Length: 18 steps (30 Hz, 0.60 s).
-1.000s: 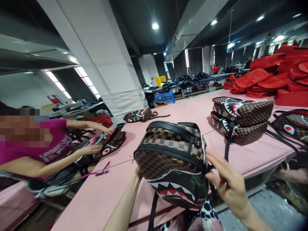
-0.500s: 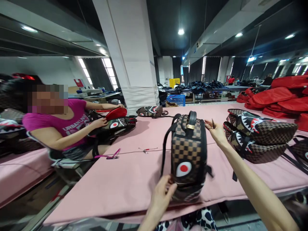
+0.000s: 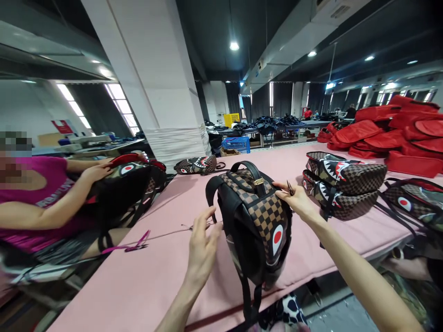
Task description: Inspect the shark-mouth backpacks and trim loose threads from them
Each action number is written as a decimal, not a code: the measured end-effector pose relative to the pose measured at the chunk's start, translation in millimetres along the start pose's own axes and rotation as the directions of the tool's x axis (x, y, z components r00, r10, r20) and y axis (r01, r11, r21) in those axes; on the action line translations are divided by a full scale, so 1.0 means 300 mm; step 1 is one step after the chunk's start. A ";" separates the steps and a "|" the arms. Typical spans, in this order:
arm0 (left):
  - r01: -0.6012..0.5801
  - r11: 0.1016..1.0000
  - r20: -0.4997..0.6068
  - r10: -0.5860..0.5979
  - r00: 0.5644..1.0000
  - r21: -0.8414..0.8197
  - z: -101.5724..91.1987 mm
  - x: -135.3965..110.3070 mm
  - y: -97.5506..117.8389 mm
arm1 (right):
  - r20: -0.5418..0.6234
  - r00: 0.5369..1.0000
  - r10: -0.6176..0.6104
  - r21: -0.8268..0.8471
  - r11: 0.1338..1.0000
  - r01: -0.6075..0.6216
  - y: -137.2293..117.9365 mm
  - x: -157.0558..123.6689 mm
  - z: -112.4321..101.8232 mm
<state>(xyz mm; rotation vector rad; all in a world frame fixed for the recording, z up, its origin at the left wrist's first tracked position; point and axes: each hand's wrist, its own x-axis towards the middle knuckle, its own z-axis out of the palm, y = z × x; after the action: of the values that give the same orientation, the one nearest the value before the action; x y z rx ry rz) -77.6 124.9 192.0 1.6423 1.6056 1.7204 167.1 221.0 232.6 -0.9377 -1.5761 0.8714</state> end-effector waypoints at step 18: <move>0.070 0.976 0.219 -0.023 0.975 -0.207 0.187 0.064 0.084 | 0.059 0.957 -0.284 -0.370 0.884 0.285 -0.026 -0.188 -0.017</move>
<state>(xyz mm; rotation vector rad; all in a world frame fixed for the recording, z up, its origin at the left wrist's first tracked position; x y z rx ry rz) -25.8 159.5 208.0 1.6094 1.3009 1.5685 178.7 167.0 217.4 -0.9339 -1.8660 0.3676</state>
